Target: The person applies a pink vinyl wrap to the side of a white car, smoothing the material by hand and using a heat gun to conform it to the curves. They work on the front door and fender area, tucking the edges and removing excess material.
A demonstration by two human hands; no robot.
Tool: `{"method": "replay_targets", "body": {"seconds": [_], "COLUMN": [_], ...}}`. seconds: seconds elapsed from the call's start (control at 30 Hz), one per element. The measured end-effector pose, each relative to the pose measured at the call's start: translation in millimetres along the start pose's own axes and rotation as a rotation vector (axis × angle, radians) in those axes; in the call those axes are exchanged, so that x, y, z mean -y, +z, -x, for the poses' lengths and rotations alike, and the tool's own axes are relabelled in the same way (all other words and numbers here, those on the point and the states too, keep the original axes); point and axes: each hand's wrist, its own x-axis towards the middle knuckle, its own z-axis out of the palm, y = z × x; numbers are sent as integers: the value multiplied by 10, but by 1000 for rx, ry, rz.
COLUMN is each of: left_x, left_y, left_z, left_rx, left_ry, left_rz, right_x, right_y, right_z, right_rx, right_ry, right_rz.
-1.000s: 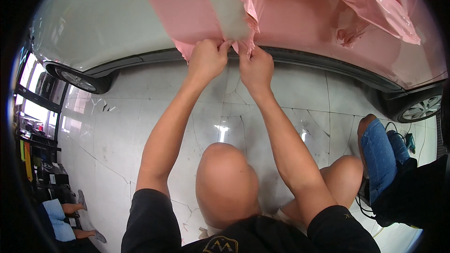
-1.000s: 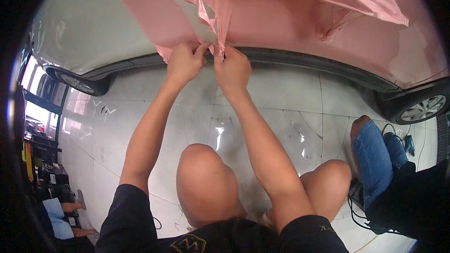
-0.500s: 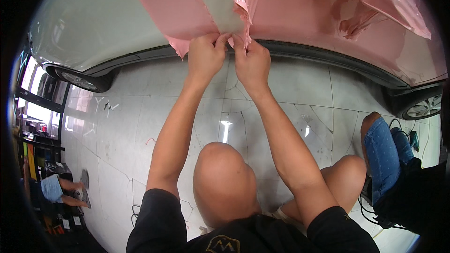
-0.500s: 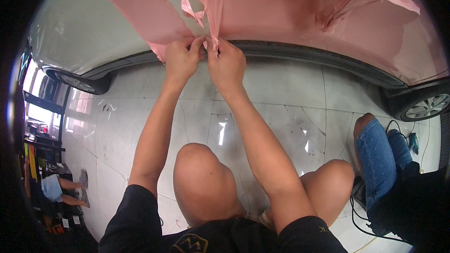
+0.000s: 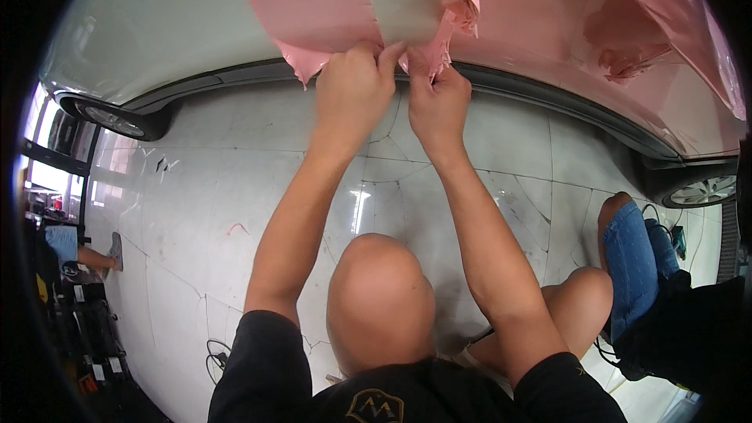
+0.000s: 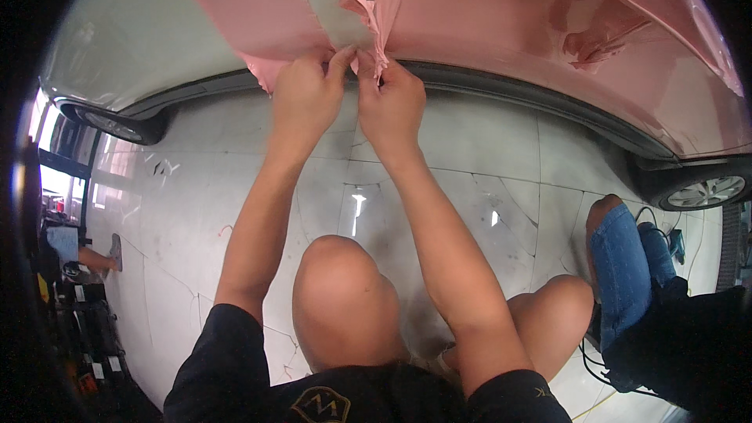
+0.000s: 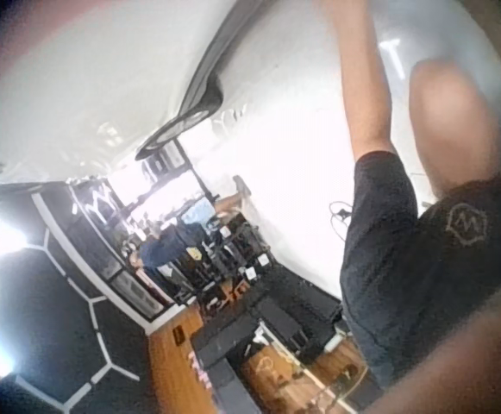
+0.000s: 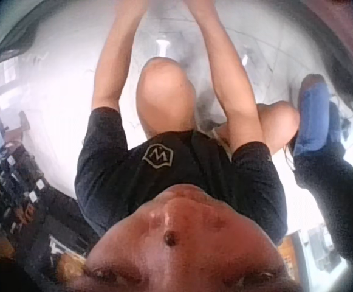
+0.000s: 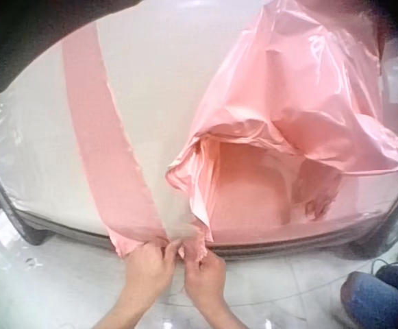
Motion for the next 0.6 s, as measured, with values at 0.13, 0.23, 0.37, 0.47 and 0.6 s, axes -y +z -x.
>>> {"method": "replay_targets", "body": {"seconds": [0.13,0.23,0.37,0.47,0.6], "left_x": [29,47,160,247,350], "left_y": [70,65,150,232,308], "left_z": [5,-5,7,0,2], "left_rx": [-78,-13,-104,-193,-227], "left_ry": [32,-62,26,146,222], "left_rz": [18,-9,77,150,223], "right_x": [-1,13,-28,5,-10], "right_y": [34,49,37,40,31], "right_z": [8,9,-4,7,1], "right_rx": [-5,-17,10,14,-2], "right_ry": [-4,16,18,70,27], "right_rz": [-35,-65,-27,-15,-80]}}
